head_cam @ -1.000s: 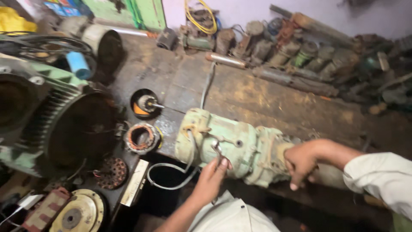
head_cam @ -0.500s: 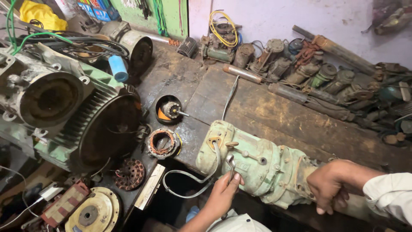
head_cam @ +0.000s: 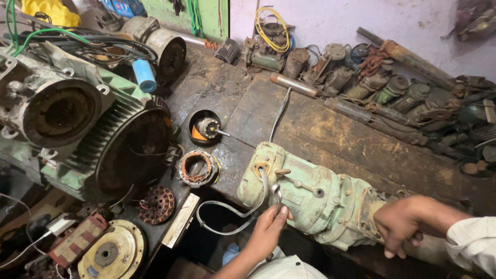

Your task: The person uses a wrench and hammer to loosen and remove bolts from a green electric motor mounted on a workbench. They reposition the motor several times to access different bolts and eventually remove a component from the motor shaft.

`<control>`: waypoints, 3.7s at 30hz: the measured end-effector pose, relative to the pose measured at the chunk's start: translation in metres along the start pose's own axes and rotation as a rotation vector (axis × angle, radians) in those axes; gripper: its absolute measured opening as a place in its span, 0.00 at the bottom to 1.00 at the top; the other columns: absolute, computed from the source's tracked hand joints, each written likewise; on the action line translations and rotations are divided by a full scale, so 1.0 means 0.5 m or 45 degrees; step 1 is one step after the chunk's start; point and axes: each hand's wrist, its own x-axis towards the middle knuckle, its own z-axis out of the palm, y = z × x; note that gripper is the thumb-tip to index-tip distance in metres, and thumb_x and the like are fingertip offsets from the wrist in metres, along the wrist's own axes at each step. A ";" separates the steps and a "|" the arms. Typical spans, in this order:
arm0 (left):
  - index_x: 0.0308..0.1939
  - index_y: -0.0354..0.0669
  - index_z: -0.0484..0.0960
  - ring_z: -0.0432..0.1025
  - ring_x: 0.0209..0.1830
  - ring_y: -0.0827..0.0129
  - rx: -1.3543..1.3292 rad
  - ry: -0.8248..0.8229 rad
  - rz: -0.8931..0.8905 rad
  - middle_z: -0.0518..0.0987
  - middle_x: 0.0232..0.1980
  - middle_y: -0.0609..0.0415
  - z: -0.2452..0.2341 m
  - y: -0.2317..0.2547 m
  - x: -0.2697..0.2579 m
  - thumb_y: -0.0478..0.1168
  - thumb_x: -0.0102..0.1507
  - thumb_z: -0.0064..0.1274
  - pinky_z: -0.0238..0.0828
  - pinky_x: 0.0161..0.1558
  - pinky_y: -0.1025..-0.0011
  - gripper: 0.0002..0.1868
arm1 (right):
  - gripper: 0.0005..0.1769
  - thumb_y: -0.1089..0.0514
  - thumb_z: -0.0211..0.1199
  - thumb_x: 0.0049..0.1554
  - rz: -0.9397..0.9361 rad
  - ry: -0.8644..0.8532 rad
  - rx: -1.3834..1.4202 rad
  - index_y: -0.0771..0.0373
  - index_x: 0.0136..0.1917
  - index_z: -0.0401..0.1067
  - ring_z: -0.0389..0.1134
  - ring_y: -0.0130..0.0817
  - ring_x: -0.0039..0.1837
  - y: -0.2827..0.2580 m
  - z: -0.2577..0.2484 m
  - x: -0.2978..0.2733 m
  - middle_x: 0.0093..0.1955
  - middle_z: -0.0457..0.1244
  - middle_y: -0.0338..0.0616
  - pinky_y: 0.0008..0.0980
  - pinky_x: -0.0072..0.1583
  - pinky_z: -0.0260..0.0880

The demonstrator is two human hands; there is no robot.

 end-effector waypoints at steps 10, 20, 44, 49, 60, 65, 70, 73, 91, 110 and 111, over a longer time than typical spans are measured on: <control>0.38 0.41 0.77 0.61 0.30 0.80 0.057 -0.058 0.036 0.68 0.29 0.63 0.019 0.000 -0.004 0.50 0.73 0.44 0.59 0.33 0.77 0.17 | 0.20 0.45 0.73 0.56 0.154 0.359 0.116 0.63 0.34 0.82 0.72 0.26 0.31 -0.054 0.042 -0.033 0.32 0.72 0.35 0.29 0.35 0.73; 0.39 0.42 0.77 0.60 0.28 0.80 -0.001 -0.025 -0.039 0.68 0.28 0.63 0.004 -0.010 -0.014 0.49 0.73 0.43 0.56 0.31 0.77 0.16 | 0.15 0.47 0.75 0.57 -0.056 0.115 0.173 0.60 0.39 0.84 0.66 0.24 0.29 0.002 0.012 -0.007 0.32 0.70 0.36 0.27 0.33 0.65; 0.56 0.39 0.69 0.64 0.43 0.73 -0.495 -0.657 0.299 0.69 0.42 0.56 0.171 0.150 0.013 0.51 0.78 0.40 0.64 0.48 0.72 0.17 | 0.19 0.49 0.65 0.58 -0.399 2.295 0.263 0.66 0.55 0.75 0.73 0.53 0.53 -0.173 0.270 -0.035 0.59 0.69 0.52 0.44 0.52 0.73; 0.59 0.42 0.75 0.68 0.59 0.54 0.527 -0.537 1.142 0.74 0.57 0.45 0.257 0.203 0.021 0.43 0.74 0.48 0.66 0.64 0.60 0.13 | 0.23 0.54 0.55 0.65 -0.780 2.460 0.853 0.70 0.68 0.68 0.71 0.38 0.44 -0.162 0.306 0.078 0.48 0.67 0.53 0.33 0.49 0.72; 0.56 0.46 0.79 0.64 0.65 0.47 1.936 -0.039 1.037 0.69 0.65 0.42 0.215 0.008 -0.013 0.35 0.56 0.52 0.64 0.60 0.53 0.22 | 0.14 0.53 0.55 0.68 -0.523 2.455 1.327 0.66 0.51 0.75 0.58 0.21 0.35 -0.001 0.457 0.187 0.31 0.59 0.35 0.25 0.39 0.60; 0.56 0.45 0.79 0.63 0.66 0.47 1.935 0.099 0.947 0.68 0.66 0.43 0.227 -0.051 -0.008 0.35 0.56 0.53 0.64 0.61 0.53 0.23 | 0.14 0.53 0.57 0.66 -0.538 2.429 1.173 0.66 0.51 0.76 0.60 0.21 0.34 0.015 0.433 0.205 0.30 0.61 0.36 0.26 0.39 0.62; 0.54 0.47 0.79 0.63 0.66 0.47 1.900 0.152 0.964 0.68 0.67 0.44 0.235 -0.050 -0.013 0.37 0.58 0.56 0.63 0.63 0.53 0.19 | 0.14 0.53 0.57 0.66 -0.681 2.430 1.068 0.65 0.51 0.76 0.61 0.22 0.35 0.010 0.431 0.210 0.31 0.61 0.36 0.26 0.40 0.63; 0.59 0.47 0.81 0.63 0.67 0.49 1.984 0.174 0.983 0.67 0.67 0.45 0.237 -0.049 -0.020 0.34 0.56 0.55 0.64 0.63 0.54 0.26 | 0.14 0.52 0.57 0.66 -0.760 2.372 1.155 0.65 0.51 0.76 0.61 0.21 0.35 0.012 0.442 0.222 0.31 0.61 0.35 0.26 0.39 0.63; 0.55 0.41 0.81 0.62 0.66 0.47 1.983 0.261 0.989 0.67 0.65 0.43 0.261 -0.063 -0.018 0.36 0.55 0.54 0.65 0.61 0.54 0.23 | 0.13 0.54 0.56 0.66 -0.812 2.303 1.288 0.65 0.49 0.75 0.61 0.22 0.34 0.013 0.498 0.280 0.30 0.61 0.36 0.26 0.39 0.62; 0.52 0.41 0.81 0.62 0.67 0.47 1.905 0.211 0.940 0.68 0.65 0.43 0.262 -0.059 -0.019 0.35 0.56 0.54 0.66 0.62 0.55 0.19 | 0.13 0.54 0.56 0.65 -0.794 2.237 1.361 0.66 0.50 0.75 0.59 0.20 0.34 0.006 0.509 0.290 0.30 0.60 0.34 0.24 0.38 0.60; 0.51 0.41 0.81 0.62 0.68 0.47 1.906 0.199 0.922 0.68 0.65 0.43 0.261 -0.059 -0.020 0.35 0.56 0.54 0.66 0.61 0.55 0.19 | 0.13 0.54 0.56 0.66 -0.795 2.234 1.352 0.66 0.50 0.75 0.59 0.20 0.34 0.005 0.507 0.289 0.30 0.60 0.34 0.24 0.38 0.60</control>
